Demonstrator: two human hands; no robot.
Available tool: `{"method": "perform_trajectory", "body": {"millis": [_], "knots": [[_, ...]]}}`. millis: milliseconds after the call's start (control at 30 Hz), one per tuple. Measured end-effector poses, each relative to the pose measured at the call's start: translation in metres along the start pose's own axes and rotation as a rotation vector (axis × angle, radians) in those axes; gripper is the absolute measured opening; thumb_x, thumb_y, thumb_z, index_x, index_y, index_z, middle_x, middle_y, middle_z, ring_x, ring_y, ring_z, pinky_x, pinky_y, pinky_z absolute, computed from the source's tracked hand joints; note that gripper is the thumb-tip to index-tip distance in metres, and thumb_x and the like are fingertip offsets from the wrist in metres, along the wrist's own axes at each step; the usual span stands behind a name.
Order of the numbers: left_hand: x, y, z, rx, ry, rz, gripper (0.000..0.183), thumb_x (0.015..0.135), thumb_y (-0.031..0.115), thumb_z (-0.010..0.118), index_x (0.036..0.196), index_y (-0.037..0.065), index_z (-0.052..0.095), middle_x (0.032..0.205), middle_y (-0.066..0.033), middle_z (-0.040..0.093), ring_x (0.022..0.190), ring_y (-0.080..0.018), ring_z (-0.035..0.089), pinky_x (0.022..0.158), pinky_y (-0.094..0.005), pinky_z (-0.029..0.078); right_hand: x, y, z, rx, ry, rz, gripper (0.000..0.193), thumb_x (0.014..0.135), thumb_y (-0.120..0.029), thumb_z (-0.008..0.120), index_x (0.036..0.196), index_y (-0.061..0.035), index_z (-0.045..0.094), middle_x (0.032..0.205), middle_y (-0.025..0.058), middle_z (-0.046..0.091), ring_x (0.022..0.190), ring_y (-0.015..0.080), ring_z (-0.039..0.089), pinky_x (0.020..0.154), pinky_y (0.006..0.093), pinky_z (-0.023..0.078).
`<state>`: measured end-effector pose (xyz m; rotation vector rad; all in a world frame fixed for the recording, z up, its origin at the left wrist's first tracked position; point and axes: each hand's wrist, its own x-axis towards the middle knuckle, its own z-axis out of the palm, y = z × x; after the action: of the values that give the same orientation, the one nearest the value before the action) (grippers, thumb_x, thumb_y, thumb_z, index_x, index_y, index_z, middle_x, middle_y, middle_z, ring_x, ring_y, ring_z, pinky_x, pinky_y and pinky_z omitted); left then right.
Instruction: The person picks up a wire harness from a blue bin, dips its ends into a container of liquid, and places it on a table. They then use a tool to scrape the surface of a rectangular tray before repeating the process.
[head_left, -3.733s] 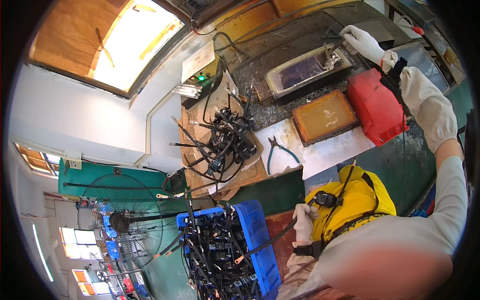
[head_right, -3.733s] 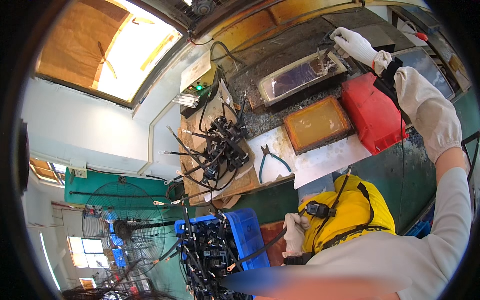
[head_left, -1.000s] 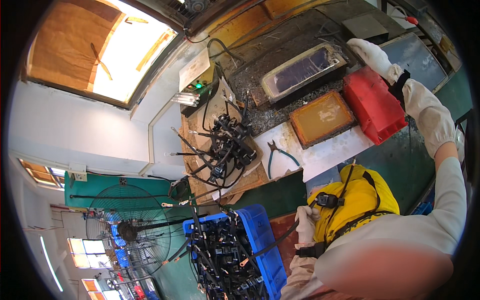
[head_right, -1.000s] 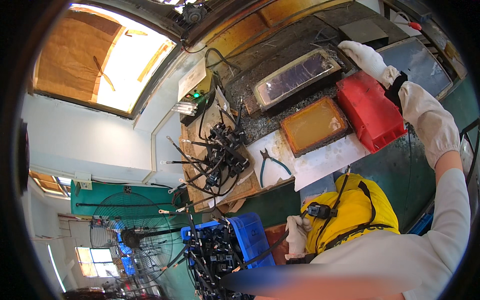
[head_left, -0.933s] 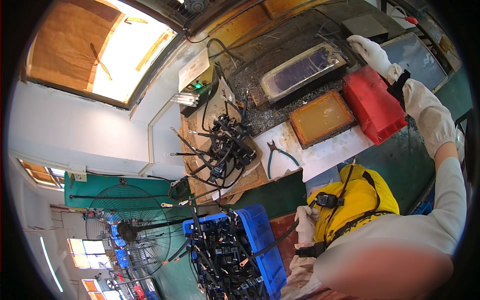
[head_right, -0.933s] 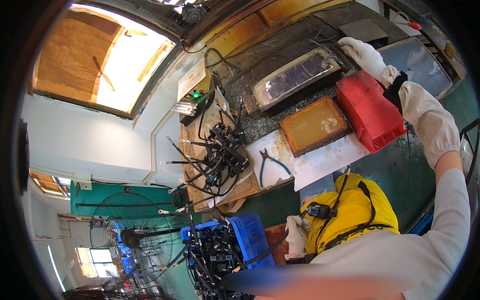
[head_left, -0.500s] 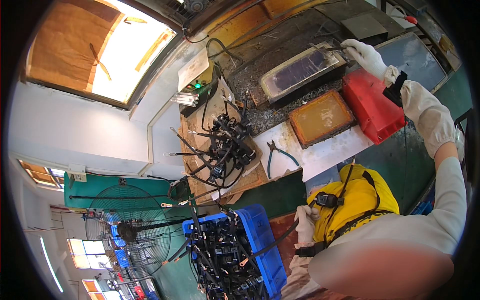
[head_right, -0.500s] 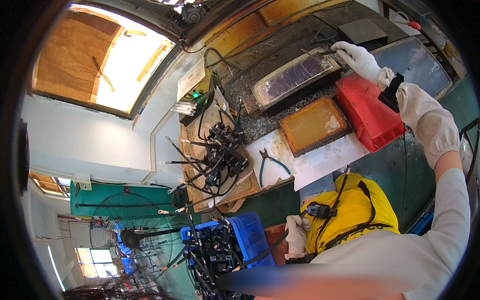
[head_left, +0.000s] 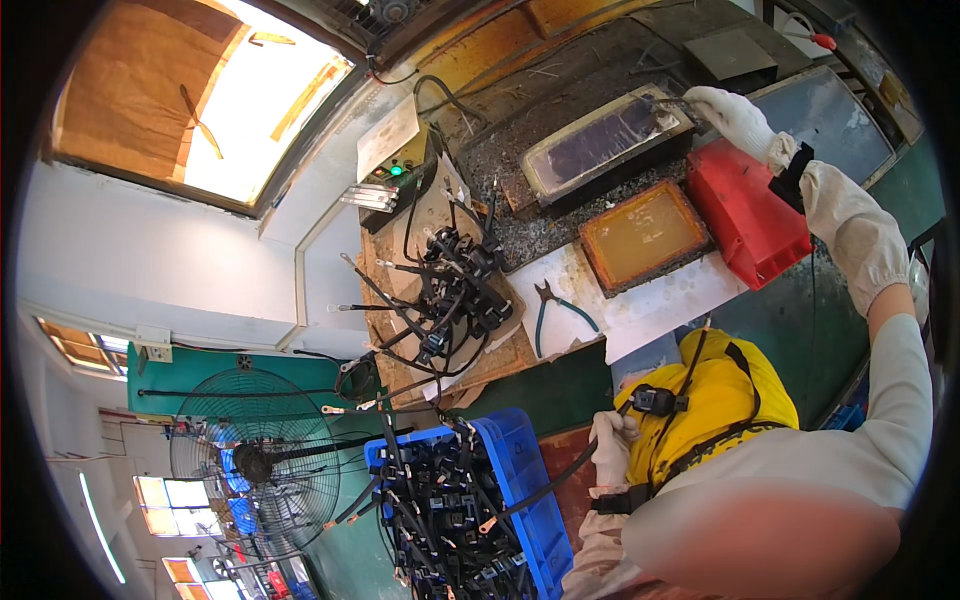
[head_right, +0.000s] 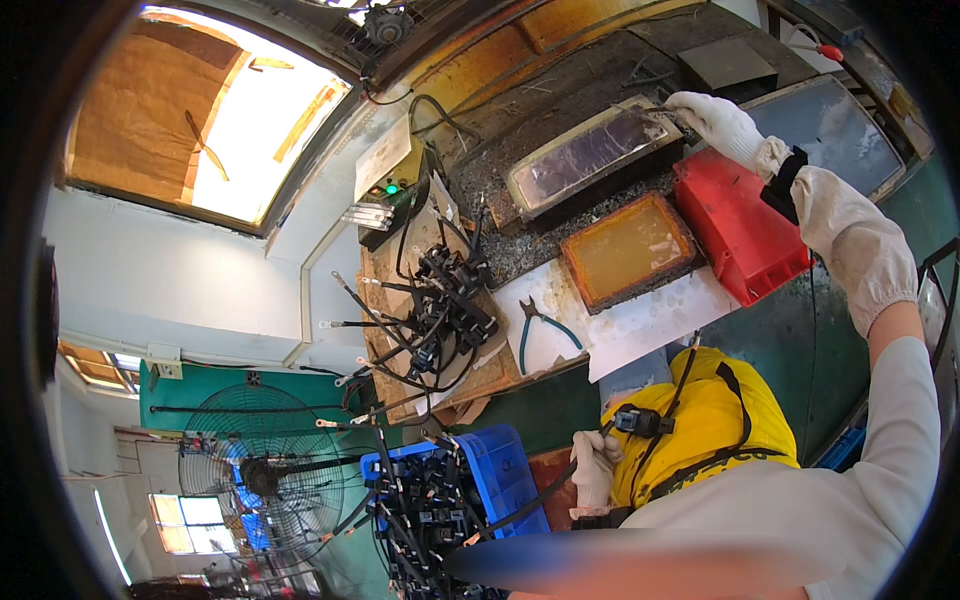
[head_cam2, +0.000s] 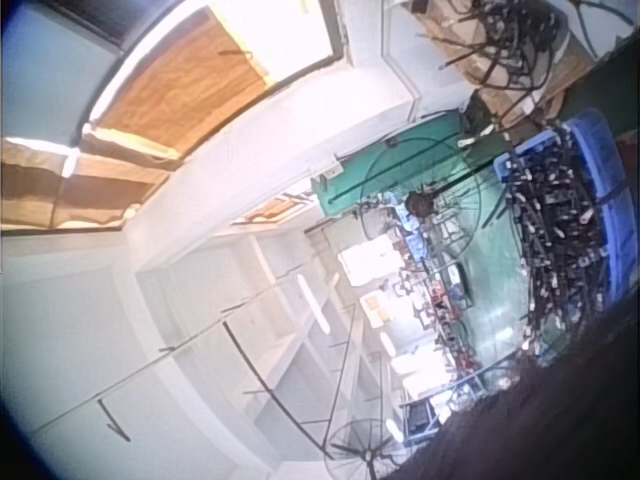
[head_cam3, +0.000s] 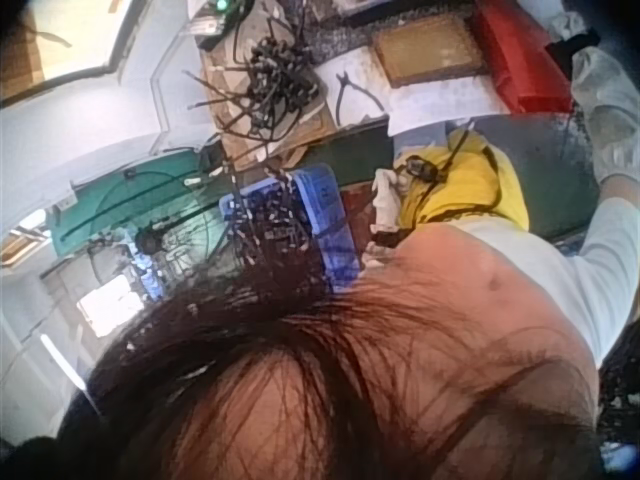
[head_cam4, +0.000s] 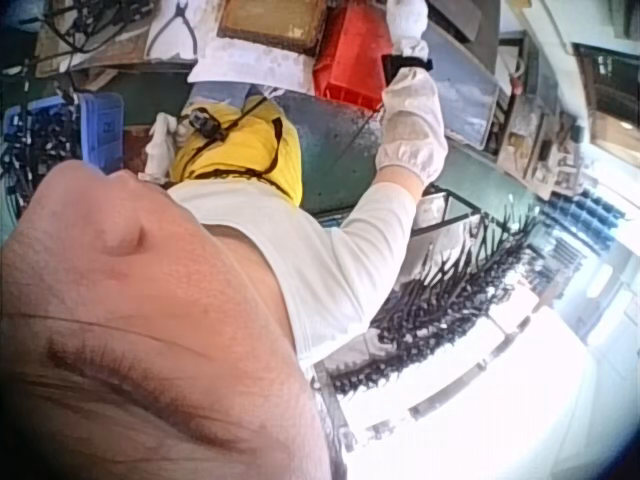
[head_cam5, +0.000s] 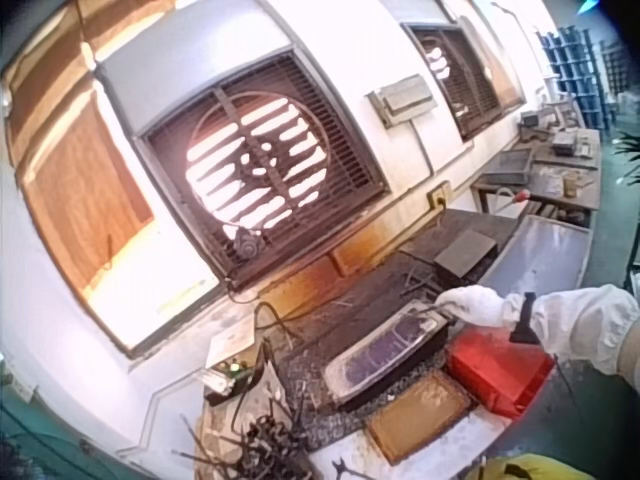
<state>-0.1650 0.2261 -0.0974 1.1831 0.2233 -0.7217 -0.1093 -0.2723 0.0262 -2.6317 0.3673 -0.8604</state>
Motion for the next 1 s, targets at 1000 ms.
{"method": "perform_trajectory", "body": {"millis": [1000], "knots": [[0.0, 0.006, 0.007, 0.015, 0.035, -0.036, 0.035, 0.095, 0.04, 0.038, 0.077, 0.011, 0.043, 0.068, -0.005, 0.051, 0.057, -0.0167, 0.046, 0.055, -0.0305, 0.039, 0.06, 0.091, -0.024, 0.04, 0.104, 0.58, 0.037, 0.091, -0.034, 0.036, 0.108, -0.0071, 0.054, 0.079, 0.0087, 0.063, 0.071, 0.0234, 0.061, 0.062, 0.0351, 0.049]]}}
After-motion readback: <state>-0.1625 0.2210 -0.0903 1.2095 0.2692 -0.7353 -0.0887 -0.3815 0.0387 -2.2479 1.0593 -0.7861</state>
